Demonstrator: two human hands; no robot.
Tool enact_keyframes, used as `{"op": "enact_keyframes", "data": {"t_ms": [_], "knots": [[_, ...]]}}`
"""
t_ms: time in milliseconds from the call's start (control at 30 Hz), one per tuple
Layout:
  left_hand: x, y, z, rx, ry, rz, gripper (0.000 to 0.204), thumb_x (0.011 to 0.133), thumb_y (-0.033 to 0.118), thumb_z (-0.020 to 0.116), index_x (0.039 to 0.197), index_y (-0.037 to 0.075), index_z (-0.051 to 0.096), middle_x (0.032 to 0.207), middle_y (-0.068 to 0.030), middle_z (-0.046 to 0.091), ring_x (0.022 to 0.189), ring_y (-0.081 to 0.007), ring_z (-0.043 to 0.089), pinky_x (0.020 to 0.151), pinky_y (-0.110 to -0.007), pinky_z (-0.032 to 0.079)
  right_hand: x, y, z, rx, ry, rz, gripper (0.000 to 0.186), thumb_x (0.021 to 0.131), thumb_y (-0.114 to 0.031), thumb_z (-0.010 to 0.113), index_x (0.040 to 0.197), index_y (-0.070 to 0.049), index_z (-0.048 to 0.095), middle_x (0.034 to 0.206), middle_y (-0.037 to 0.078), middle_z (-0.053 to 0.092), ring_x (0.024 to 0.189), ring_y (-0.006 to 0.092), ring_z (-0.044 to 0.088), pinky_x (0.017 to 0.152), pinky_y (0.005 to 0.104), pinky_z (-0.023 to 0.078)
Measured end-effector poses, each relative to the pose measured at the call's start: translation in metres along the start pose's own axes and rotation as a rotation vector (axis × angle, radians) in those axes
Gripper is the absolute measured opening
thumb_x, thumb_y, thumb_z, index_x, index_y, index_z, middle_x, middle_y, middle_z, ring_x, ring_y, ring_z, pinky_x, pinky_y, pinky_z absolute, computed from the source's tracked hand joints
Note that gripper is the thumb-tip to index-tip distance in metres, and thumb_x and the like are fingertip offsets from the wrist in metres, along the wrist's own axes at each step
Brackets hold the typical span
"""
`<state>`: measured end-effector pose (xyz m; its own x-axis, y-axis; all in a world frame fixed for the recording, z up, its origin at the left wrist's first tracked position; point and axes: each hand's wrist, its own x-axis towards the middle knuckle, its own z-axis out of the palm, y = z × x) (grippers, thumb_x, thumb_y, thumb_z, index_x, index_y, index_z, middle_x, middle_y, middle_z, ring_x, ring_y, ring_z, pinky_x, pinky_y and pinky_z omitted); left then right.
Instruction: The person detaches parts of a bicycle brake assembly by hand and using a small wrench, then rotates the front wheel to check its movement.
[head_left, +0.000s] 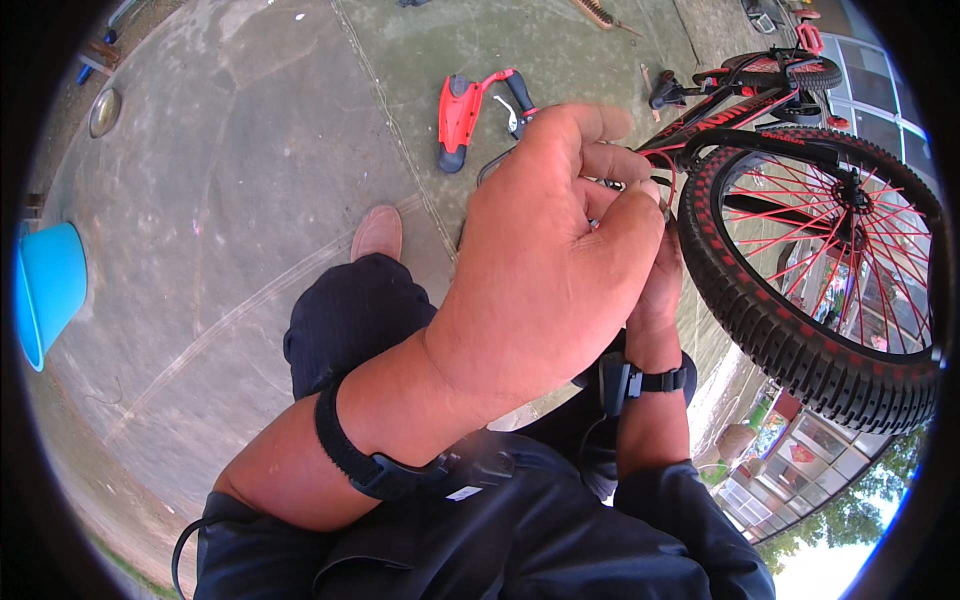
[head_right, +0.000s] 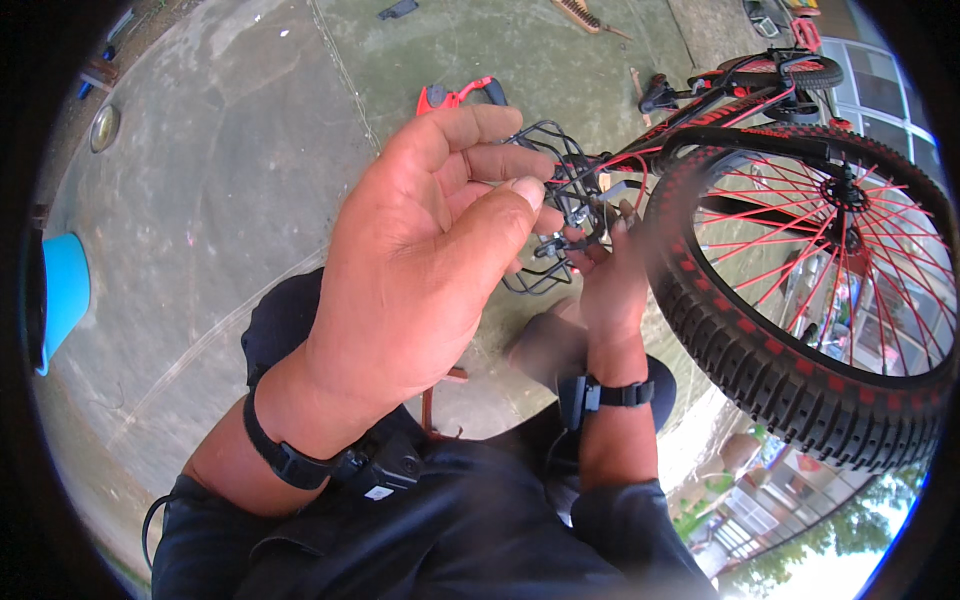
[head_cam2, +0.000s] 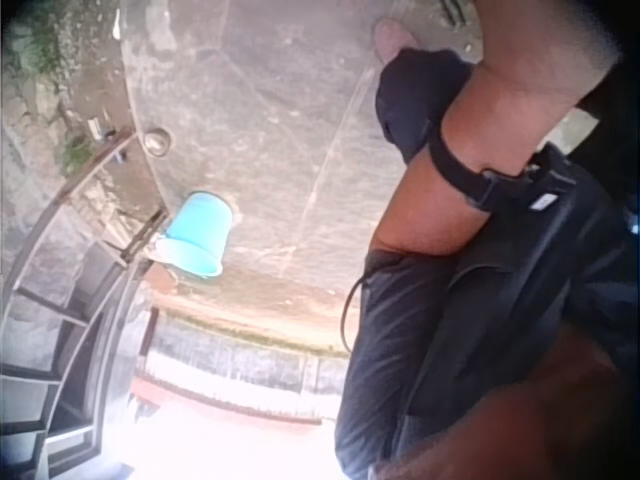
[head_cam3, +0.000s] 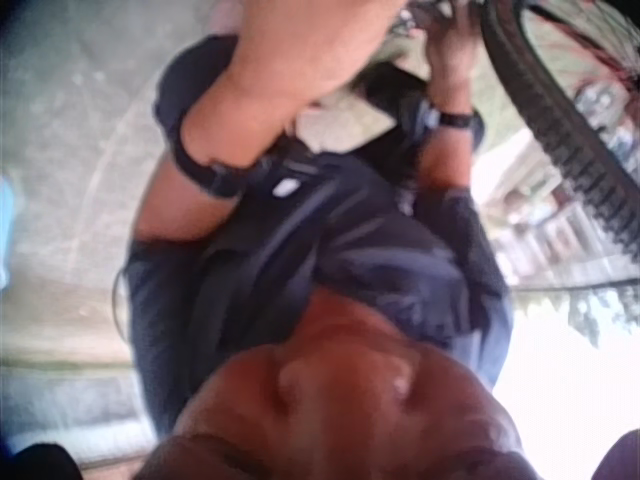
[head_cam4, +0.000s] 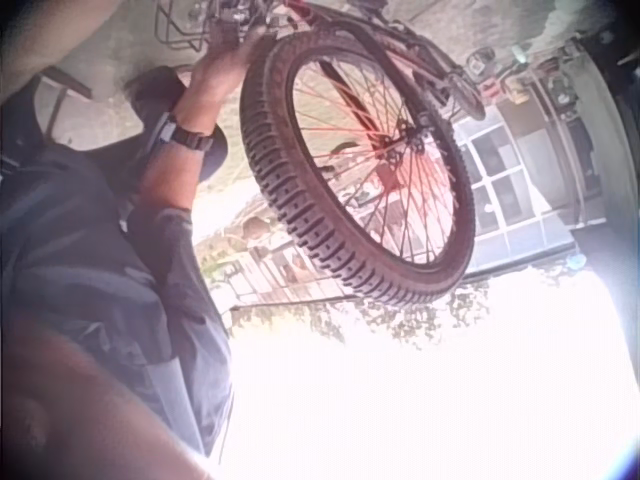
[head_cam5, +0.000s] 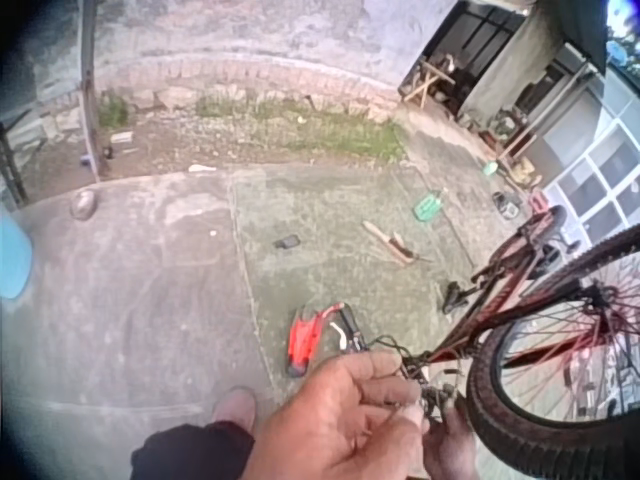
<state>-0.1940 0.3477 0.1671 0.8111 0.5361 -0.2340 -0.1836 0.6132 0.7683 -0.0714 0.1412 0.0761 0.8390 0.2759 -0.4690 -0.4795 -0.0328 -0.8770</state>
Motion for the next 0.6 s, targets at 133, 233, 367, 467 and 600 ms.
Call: {"op": "enact_keyframes", "data": {"t_ms": [133, 233, 367, 467, 600], "knots": [[-0.003, 0.007, -0.002, -0.035, -0.040, -0.072, 0.039, 0.090, 0.003, 0.055, 0.126, -0.006, 0.043, 0.109, -0.0159, 0.062, 0.089, -0.0173, 0.065, 0.070, -0.029, 0.051, 0.004, 0.001, 0.014, 0.062, -0.075, 0.053, 0.035, 0.102, -0.028, 0.042, 0.131, -0.007, 0.043, 0.115, 0.013, 0.061, 0.093, 0.0243, 0.066, 0.077, 0.0363, 0.056], [-0.004, 0.009, -0.003, -0.018, -0.049, -0.113, 0.041, 0.092, 0.003, 0.055, 0.130, -0.003, 0.043, 0.113, -0.0133, 0.061, 0.095, -0.0156, 0.063, 0.073, -0.027, 0.048, 0.007, 0.003, 0.028, 0.136, -0.138, 0.084, 0.033, 0.102, -0.028, 0.044, 0.128, -0.007, 0.045, 0.113, 0.013, 0.062, 0.094, 0.0255, 0.066, 0.080, 0.0385, 0.056], [-0.001, 0.006, -0.004, 0.056, -0.033, -0.092, 0.038, 0.092, 0.003, 0.054, 0.129, -0.002, 0.044, 0.111, -0.0114, 0.063, 0.096, -0.0154, 0.063, 0.073, -0.026, 0.048, 0.017, 0.003, 0.052, 0.278, -0.215, 0.113, 0.031, 0.102, -0.029, 0.046, 0.124, -0.008, 0.048, 0.111, 0.014, 0.062, 0.097, 0.0270, 0.065, 0.083, 0.0414, 0.056], [0.003, 0.001, -0.005, 0.090, 0.016, -0.062, 0.036, 0.092, 0.003, 0.054, 0.127, -0.002, 0.046, 0.111, -0.0112, 0.063, 0.096, -0.0153, 0.063, 0.074, -0.026, 0.048, 0.031, 0.007, 0.064, 0.393, -0.215, 0.131, 0.029, 0.101, -0.029, 0.048, 0.120, -0.008, 0.050, 0.110, 0.015, 0.063, 0.099, 0.0282, 0.064, 0.086, 0.0436, 0.056], [0.005, -0.002, -0.005, 0.099, 0.069, -0.032, 0.035, 0.091, 0.001, 0.056, 0.125, -0.002, 0.048, 0.112, -0.0112, 0.062, 0.098, -0.0154, 0.063, 0.077, -0.026, 0.048, 0.047, 0.015, 0.078, 0.570, -0.209, 0.151, 0.027, 0.100, -0.028, 0.052, 0.119, -0.009, 0.049, 0.112, 0.016, 0.060, 0.103, 0.0333, 0.063, 0.091, 0.0462, 0.054]]}}
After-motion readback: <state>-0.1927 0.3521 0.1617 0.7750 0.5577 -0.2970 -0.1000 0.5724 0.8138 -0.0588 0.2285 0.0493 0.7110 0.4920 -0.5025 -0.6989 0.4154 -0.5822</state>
